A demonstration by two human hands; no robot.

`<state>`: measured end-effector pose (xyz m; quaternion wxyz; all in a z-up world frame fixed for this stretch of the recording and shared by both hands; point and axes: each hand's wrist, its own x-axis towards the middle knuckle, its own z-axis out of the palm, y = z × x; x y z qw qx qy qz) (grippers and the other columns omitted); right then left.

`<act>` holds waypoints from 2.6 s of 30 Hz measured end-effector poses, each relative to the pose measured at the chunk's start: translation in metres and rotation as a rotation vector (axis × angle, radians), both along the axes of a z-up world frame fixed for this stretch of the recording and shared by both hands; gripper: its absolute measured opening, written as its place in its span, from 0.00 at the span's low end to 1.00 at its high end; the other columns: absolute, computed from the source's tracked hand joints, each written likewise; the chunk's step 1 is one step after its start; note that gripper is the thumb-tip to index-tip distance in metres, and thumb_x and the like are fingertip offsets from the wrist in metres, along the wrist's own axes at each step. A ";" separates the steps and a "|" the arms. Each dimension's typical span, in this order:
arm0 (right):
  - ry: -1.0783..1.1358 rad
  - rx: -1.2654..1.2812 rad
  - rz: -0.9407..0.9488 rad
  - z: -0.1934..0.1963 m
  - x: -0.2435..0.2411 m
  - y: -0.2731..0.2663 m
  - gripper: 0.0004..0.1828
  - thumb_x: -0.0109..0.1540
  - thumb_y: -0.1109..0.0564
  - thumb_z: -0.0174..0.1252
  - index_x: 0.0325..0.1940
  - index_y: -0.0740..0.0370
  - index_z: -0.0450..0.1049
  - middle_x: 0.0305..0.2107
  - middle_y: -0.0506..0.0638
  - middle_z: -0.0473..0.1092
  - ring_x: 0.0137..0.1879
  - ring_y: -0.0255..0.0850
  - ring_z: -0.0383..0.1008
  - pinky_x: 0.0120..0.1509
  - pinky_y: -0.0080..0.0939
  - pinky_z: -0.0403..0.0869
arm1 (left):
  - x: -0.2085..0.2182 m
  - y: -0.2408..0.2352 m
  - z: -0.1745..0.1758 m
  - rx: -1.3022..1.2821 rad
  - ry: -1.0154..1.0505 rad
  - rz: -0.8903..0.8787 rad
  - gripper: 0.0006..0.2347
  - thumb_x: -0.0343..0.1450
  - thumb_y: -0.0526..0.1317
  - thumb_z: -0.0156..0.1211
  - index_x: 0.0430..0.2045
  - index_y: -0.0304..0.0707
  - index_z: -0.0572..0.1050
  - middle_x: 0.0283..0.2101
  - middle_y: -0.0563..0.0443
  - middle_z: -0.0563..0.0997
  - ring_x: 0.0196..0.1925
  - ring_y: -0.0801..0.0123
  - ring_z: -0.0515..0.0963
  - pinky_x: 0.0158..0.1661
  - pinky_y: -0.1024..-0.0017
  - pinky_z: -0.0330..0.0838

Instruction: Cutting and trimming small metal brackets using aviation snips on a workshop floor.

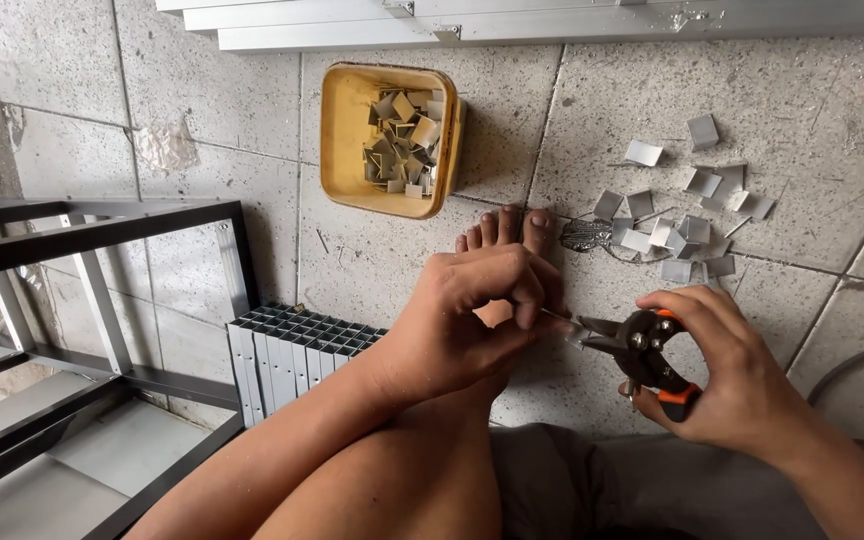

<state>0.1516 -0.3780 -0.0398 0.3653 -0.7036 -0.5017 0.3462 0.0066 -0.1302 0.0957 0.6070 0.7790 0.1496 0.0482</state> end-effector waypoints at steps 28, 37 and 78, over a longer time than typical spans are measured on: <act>-0.042 -0.019 -0.042 0.003 -0.001 -0.003 0.44 0.30 0.57 0.78 0.51 0.53 0.73 0.32 0.42 0.72 0.40 0.38 0.72 0.51 0.41 0.70 | 0.000 -0.002 0.010 0.025 -0.007 -0.111 0.11 0.64 0.24 0.65 0.19 0.36 0.67 0.37 0.50 0.82 0.35 0.67 0.81 0.39 0.74 0.75; 0.036 0.000 -0.080 0.014 0.010 0.002 0.17 0.43 0.61 0.69 0.34 0.52 0.75 0.18 0.38 0.73 0.21 0.31 0.66 0.28 0.35 0.63 | 0.003 -0.003 0.011 0.080 -0.019 -0.116 0.11 0.63 0.25 0.67 0.18 0.36 0.69 0.37 0.52 0.83 0.38 0.66 0.83 0.44 0.71 0.77; 0.145 -0.286 -0.352 -0.028 0.018 -0.027 0.24 0.46 0.58 0.74 0.45 0.60 0.76 0.19 0.48 0.71 0.23 0.39 0.68 0.32 0.39 0.66 | -0.026 0.145 -0.082 0.833 1.083 0.144 0.12 0.75 0.35 0.55 0.20 0.39 0.79 0.20 0.53 0.78 0.16 0.73 0.70 0.16 0.77 0.62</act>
